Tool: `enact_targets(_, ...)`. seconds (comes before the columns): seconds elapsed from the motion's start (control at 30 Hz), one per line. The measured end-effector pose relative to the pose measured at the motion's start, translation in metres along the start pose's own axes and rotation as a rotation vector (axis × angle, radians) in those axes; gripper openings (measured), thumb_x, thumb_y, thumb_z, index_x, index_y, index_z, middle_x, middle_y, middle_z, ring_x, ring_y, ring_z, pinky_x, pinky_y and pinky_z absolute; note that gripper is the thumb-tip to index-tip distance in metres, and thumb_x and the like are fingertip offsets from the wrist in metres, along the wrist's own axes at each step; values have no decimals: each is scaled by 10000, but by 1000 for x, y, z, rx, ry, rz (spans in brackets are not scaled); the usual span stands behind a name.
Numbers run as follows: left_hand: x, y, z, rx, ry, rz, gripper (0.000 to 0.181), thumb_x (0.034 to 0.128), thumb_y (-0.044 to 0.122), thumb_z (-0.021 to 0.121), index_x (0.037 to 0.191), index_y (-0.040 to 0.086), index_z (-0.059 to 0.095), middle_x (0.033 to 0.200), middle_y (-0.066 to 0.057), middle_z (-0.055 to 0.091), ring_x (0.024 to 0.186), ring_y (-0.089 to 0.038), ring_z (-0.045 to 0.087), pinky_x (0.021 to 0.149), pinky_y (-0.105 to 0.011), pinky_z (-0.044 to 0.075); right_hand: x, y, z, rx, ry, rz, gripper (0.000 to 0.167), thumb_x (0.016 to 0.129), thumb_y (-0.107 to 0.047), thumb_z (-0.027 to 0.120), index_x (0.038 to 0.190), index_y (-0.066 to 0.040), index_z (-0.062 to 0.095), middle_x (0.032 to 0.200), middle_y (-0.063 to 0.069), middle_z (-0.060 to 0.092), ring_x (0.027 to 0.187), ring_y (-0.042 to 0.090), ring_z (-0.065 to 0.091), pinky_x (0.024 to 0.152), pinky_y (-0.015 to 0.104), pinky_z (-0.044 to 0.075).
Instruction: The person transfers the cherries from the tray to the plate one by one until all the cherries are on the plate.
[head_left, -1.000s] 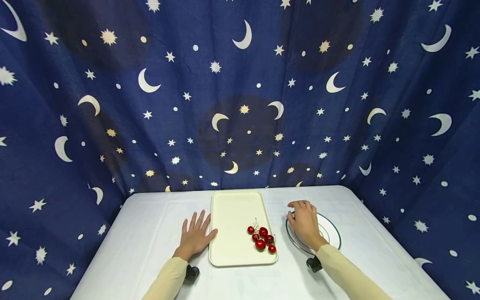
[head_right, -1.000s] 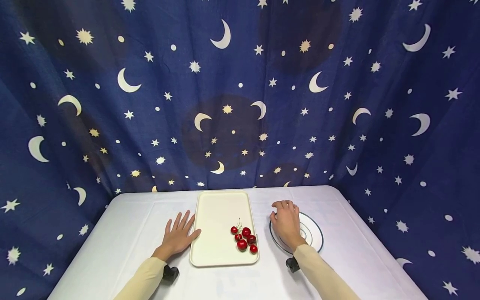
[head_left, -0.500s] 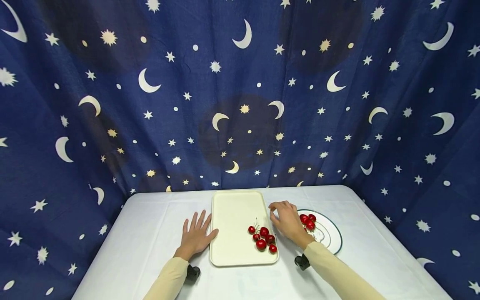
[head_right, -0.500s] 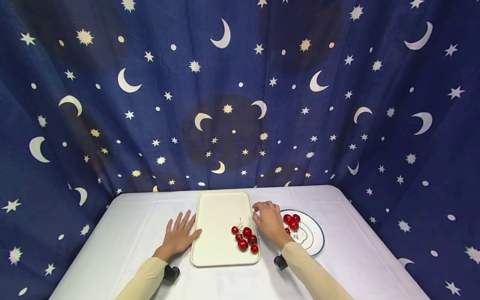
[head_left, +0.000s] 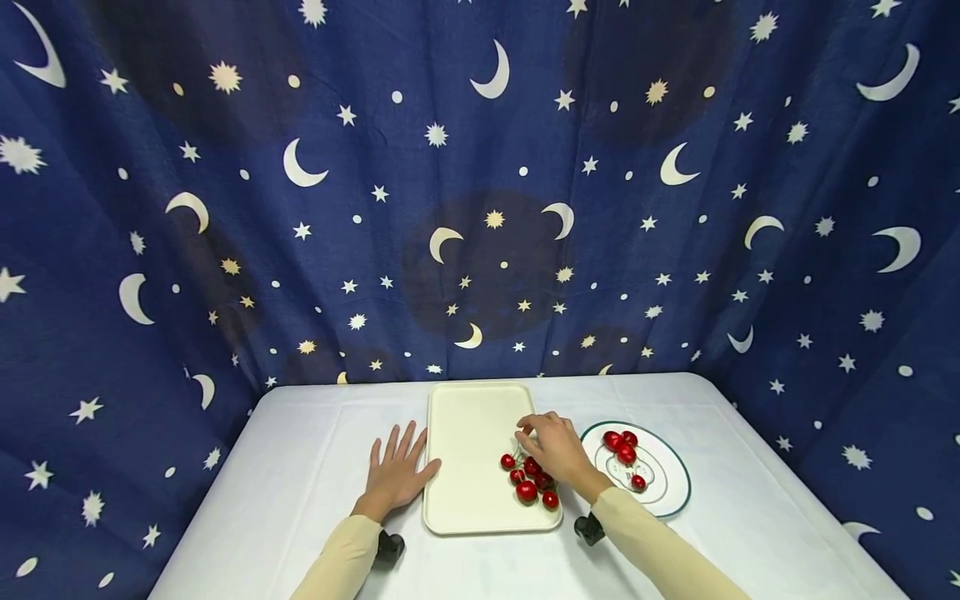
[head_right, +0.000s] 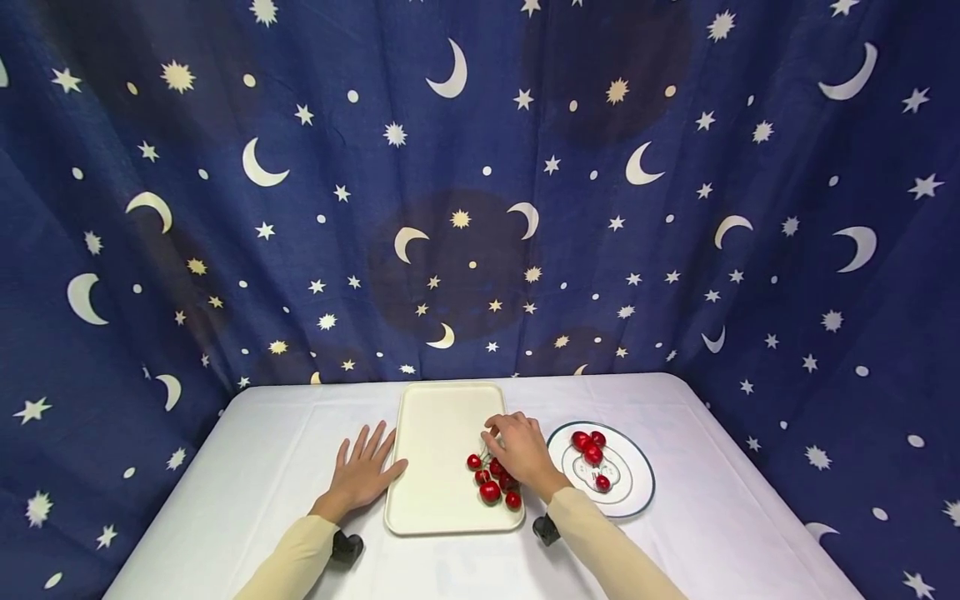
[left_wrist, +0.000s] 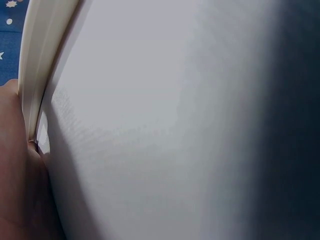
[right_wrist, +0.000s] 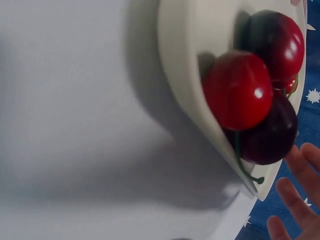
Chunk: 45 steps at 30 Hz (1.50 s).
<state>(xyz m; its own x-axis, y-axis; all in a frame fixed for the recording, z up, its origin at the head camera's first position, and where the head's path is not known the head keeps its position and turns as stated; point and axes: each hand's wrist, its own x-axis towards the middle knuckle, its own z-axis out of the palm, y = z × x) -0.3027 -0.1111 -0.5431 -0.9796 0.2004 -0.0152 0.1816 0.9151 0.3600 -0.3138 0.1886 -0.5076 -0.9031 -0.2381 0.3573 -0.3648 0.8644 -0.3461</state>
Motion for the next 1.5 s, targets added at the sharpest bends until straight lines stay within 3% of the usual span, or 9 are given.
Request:
enact_targets(0.27, 7, -8, 11, -13, 4, -1, 754, 1031, 621, 385, 1645, 202, 260, 1762, -56, 114, 1642, -350, 34, 1299, -625, -31, 2, -4, 2, 6, 5, -44, 246, 975, -243, 702, 1167, -88, 708, 934, -12, 767, 970, 252, 663, 909, 502, 484)
enact_targets(0.43, 13, -14, 19, 14, 35, 7, 749, 1030, 652, 367, 1640, 227, 277, 1761, -34, 125, 1643, -338, 57, 1300, -629, 7, 2, -6, 5, -6, -10, -44, 163, 961, -222, 718, 1081, -115, 741, 918, -12, 778, 910, 224, 665, 887, 495, 487)
enact_targets(0.63, 15, -15, 21, 13, 44, 13, 752, 1025, 659, 374, 1636, 227, 293, 1759, -34, 137, 1642, -341, 66, 1298, -634, 16, 2, -2, 8, -14, -37, -22, 87, 933, -216, 756, 959, -132, 754, 893, -14, 773, 853, 182, 627, 862, 461, 477)
enact_targets(0.93, 14, -14, 20, 16, 33, 8, 746, 1030, 645, 376, 1637, 221, 288, 1760, -36, 131, 1642, -342, 60, 1300, -631, 9, 0, 3, 11, -27, -51, -45, 57, 899, -128, 776, 907, -178, 750, 922, -25, 788, 845, 158, 621, 828, 412, 476)
enact_targets(1.3, 11, -15, 24, 12, 41, 15, 745, 1026, 638, 387, 1634, 216, 298, 1757, -45, 147, 1639, -351, 77, 1297, -636, 19, -2, 6, 0, 9, 21, -72, 61, 926, -130, 753, 961, -180, 754, 930, -44, 778, 884, 145, 637, 826, 363, 485)
enact_targets(1.5, 17, -19, 24, 41, 46, 14, 763, 1019, 680, 354, 1643, 251, 264, 1762, -16, 124, 1644, -331, 58, 1298, -626, 20, -1, 8, -11, 13, 136, -107, 83, 916, -97, 756, 960, -167, 755, 931, -23, 778, 911, 183, 655, 816, 381, 491)
